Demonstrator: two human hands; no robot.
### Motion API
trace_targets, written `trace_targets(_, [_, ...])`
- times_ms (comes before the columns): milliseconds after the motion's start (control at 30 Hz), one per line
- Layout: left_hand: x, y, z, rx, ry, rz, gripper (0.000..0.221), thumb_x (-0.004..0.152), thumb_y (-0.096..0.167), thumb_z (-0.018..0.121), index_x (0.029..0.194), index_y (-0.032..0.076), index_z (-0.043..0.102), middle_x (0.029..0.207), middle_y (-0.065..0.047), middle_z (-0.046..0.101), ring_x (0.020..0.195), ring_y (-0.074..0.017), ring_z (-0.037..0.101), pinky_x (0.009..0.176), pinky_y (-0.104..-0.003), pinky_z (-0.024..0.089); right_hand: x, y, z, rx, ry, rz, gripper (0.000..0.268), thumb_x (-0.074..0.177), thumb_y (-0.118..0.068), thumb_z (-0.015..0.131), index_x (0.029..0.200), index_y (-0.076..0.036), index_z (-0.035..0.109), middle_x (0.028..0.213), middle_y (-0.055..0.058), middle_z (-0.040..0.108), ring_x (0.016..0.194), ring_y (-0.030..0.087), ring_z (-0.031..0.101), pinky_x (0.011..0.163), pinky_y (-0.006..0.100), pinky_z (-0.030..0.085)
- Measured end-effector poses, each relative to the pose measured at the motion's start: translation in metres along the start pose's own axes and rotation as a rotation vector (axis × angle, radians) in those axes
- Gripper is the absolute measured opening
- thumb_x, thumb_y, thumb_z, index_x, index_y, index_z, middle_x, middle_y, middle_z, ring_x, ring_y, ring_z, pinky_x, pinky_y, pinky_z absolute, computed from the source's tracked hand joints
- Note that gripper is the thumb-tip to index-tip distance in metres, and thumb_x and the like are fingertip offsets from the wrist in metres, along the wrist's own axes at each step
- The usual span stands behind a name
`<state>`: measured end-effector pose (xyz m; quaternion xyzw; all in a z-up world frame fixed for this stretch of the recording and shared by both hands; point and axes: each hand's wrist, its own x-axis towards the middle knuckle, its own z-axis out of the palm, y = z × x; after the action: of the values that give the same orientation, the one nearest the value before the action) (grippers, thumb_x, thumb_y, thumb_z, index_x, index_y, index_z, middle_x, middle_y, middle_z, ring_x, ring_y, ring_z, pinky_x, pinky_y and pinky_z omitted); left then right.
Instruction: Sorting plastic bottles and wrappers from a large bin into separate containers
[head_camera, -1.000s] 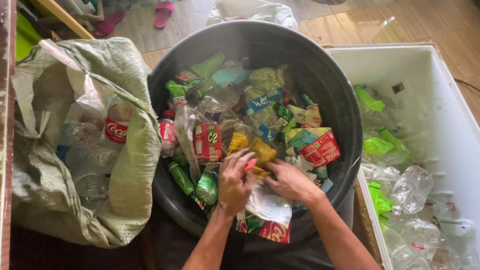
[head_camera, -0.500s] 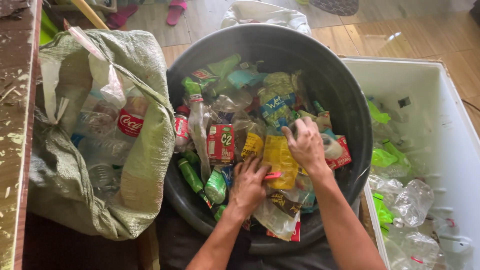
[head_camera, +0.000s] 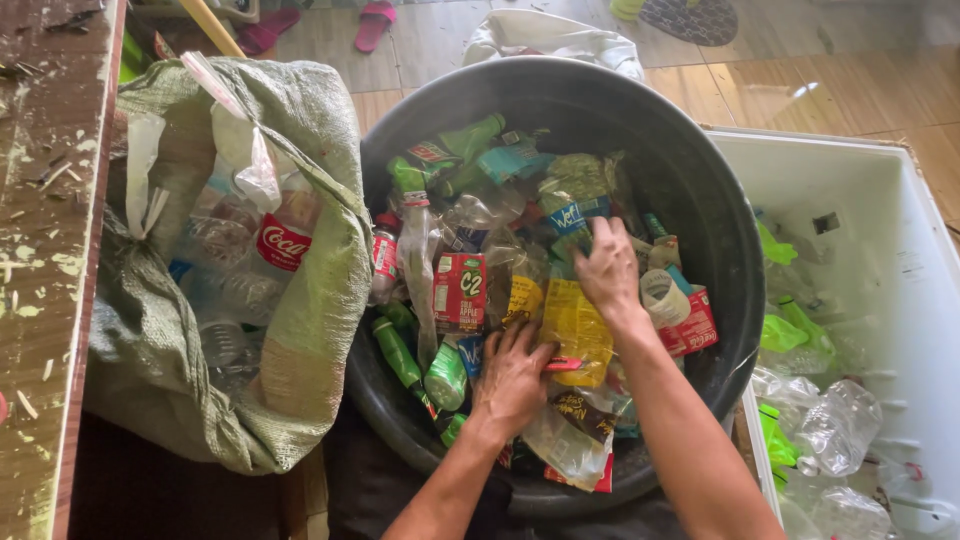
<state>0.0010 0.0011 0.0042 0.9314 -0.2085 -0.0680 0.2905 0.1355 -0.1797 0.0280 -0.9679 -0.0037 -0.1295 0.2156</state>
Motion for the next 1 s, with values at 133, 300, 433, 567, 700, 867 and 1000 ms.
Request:
trace_targets(133, [-0.002, 0.005, -0.01, -0.04, -0.001, 0.006, 0.032, 0.095, 0.028, 0.061, 0.126, 0.024, 0.067, 0.149, -0.011, 0.05, 0.147, -0.0319, 0.034, 0.115, -0.052, 0.029, -0.009, -0.011, -0.026, 0.187, 0.031, 0.121, 0.024, 0.089, -0.025, 0.072, 0.103, -0.009, 0.061, 0.093, 0.013, 0.058, 0.088, 0.037, 0.066, 0.08, 0.049, 0.053])
trace_targets(300, [-0.003, 0.006, -0.004, -0.027, 0.045, 0.025, 0.037, 0.091, 0.029, 0.066, 0.127, 0.021, 0.067, 0.148, -0.012, 0.051, 0.144, -0.0328, 0.038, 0.112, -0.053, 0.031, -0.01, 0.005, -0.051, 0.513, -0.011, 0.617, 0.037, 0.085, -0.049, 0.071, 0.111, -0.024, 0.065, 0.106, 0.008, 0.07, 0.108, 0.027, 0.067, 0.091, 0.047, 0.046])
trace_targets(433, [-0.002, 0.002, 0.007, -0.039, 0.065, 0.057, 0.036, 0.091, 0.028, 0.067, 0.126, 0.02, 0.067, 0.147, -0.013, 0.051, 0.142, -0.0339, 0.041, 0.111, -0.053, 0.032, -0.052, -0.022, -0.086, 0.845, 0.255, 0.499, 0.029, 0.08, -0.014, 0.071, 0.108, -0.014, 0.064, 0.1, 0.004, 0.062, 0.102, 0.018, 0.06, 0.098, 0.039, 0.045])
trace_targets(567, [0.003, 0.005, 0.011, 0.007, 0.087, 0.043, 0.043, 0.084, 0.023, 0.068, 0.128, 0.019, 0.067, 0.145, -0.014, 0.053, 0.14, -0.0356, 0.041, 0.11, -0.055, 0.03, -0.085, 0.04, -0.063, 1.587, 0.151, 0.636, 0.036, 0.082, 0.002, 0.055, 0.118, -0.003, 0.051, 0.109, 0.013, 0.061, 0.086, 0.026, 0.063, 0.078, 0.038, 0.058])
trace_targets(700, [0.001, 0.012, 0.009, -0.057, 0.126, 0.012, 0.048, 0.077, 0.015, 0.065, 0.125, 0.016, 0.069, 0.144, -0.013, 0.056, 0.139, -0.0364, 0.043, 0.11, -0.057, 0.028, -0.108, 0.039, -0.062, 2.144, -0.228, 0.448, 0.058, 0.084, -0.012, 0.051, 0.139, 0.007, 0.048, 0.134, 0.031, 0.058, 0.122, 0.042, 0.059, 0.106, 0.056, 0.043])
trace_targets(867, [0.003, 0.014, 0.011, -0.061, 0.09, -0.025, 0.047, 0.083, 0.017, 0.062, 0.129, 0.016, 0.067, 0.148, -0.008, 0.055, 0.141, -0.0328, 0.042, 0.113, -0.059, 0.025, -0.112, 0.023, -0.069, 1.972, 0.05, 0.515, 0.072, 0.093, -0.056, 0.048, 0.14, 0.0, 0.05, 0.11, 0.022, 0.07, 0.089, 0.036, 0.073, 0.083, 0.049, 0.059])
trace_targets(1000, [0.003, 0.031, -0.013, -0.275, 0.252, -0.014, 0.039, 0.089, 0.017, 0.068, 0.127, 0.01, 0.07, 0.138, -0.011, 0.065, 0.126, -0.0292, 0.06, 0.108, -0.044, 0.043, -0.113, 0.023, -0.071, 2.204, -0.047, 0.403, 0.078, 0.095, -0.068, 0.045, 0.137, -0.001, 0.048, 0.105, 0.026, 0.069, 0.085, 0.04, 0.072, 0.079, 0.054, 0.059])
